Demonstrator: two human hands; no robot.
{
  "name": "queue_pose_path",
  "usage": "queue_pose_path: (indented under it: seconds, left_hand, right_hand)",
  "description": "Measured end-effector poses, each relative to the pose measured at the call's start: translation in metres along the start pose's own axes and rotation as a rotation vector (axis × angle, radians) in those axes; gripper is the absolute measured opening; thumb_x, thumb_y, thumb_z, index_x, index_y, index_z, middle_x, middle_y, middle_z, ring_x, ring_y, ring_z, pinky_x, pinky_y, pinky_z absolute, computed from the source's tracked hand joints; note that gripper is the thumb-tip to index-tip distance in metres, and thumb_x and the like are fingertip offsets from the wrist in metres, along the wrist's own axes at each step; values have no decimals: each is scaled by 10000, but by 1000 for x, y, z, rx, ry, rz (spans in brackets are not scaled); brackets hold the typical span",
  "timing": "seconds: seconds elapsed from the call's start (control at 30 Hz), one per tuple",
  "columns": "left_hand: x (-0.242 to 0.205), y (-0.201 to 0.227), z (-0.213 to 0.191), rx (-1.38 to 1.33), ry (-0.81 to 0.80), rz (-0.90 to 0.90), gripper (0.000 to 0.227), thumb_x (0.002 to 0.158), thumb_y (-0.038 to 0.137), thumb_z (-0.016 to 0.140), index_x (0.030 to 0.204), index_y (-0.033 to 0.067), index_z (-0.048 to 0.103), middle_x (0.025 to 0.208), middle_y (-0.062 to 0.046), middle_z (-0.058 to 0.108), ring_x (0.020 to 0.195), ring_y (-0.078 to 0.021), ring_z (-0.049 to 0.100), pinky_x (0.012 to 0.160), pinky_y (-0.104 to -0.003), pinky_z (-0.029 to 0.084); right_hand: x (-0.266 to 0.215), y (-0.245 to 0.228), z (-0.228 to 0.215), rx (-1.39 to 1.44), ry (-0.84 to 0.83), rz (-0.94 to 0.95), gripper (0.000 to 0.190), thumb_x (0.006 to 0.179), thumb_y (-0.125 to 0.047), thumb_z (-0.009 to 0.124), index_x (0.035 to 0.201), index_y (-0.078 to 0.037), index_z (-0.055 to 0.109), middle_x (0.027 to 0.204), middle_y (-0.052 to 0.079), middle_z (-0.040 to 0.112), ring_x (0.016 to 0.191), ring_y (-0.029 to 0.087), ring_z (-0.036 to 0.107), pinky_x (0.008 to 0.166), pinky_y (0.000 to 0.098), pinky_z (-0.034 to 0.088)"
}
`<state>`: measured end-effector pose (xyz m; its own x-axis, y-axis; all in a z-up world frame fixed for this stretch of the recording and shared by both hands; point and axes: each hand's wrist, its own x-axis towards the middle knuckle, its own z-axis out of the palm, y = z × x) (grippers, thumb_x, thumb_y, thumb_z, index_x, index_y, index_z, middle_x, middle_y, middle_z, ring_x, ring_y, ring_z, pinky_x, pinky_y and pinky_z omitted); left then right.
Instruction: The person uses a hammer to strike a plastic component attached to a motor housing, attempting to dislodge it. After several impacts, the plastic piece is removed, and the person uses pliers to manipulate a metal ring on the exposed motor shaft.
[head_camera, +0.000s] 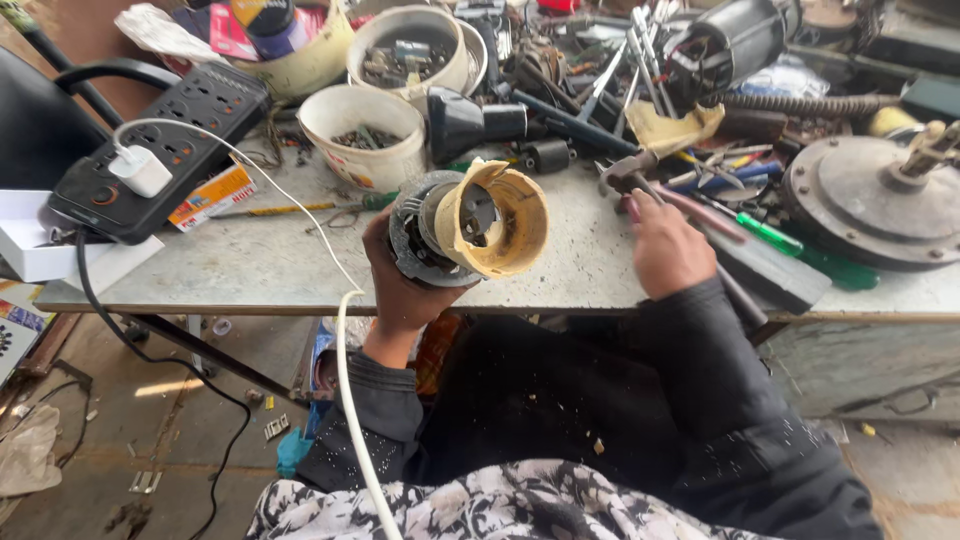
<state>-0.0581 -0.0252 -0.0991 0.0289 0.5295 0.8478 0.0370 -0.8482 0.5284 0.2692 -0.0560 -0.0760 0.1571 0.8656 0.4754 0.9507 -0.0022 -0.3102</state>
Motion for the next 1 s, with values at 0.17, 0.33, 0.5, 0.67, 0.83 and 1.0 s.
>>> queue_pose_path:
  seconds: [0.17,0.33,0.5,0.67,0.83,1.0]
  left_hand:
    - [-11,-24,-2,168,112,-39,1113,713,293,1016,1485,103,238,1437,-123,395,1317,-256,495,1168,-388,454]
    - [-24,-55,-13,27,165,-210,1249,708,293,989,1600,45,150,1551,-159,364,1456,-292,432,1242,-434,406]
    - [-36,-82,-26,79,159,-318,1187,739,265,969,1633,39,221,1605,-179,406,1479,-277,446,1284,-435,383]
    - [-46,-81,-42,189,132,-240,1335,851,378,968,1662,25,-33,1721,-210,199,1589,-322,255,1400,-450,243]
    - [-38,-68,-37,138,87,-231,1284,882,485,928,1645,26,3,1690,-215,240,1584,-314,276,1366,-445,248]
    - [-29,-54,-33,158,84,-197,1224,883,513,929,1617,36,75,1621,-190,269,1553,-297,306,1343,-436,282]
  right_hand:
    - [2,24,-20,329,199,-95,404,1027,-201,630,1401,-45,616,1194,223,683,1076,382,670,905,464,526]
    - [3,10,-9,94,57,-41,218,1085,-220,573,1232,-128,703,1091,153,717,1002,337,698,840,454,550]
    - [-6,0,-6,-115,136,-274,366,956,-67,591,1300,-55,715,1025,120,675,972,296,654,848,413,540]
    - [-13,2,-26,-51,272,-238,267,873,-95,715,1138,-64,729,1033,96,657,1014,289,599,903,408,496]
    - [-25,9,-45,-117,268,-123,359,783,-93,755,1141,-88,738,1061,100,637,1023,309,576,879,411,492]
    - [-32,3,-37,-189,179,-58,415,758,-132,780,1165,-79,716,1065,96,641,1037,301,584,843,415,499]
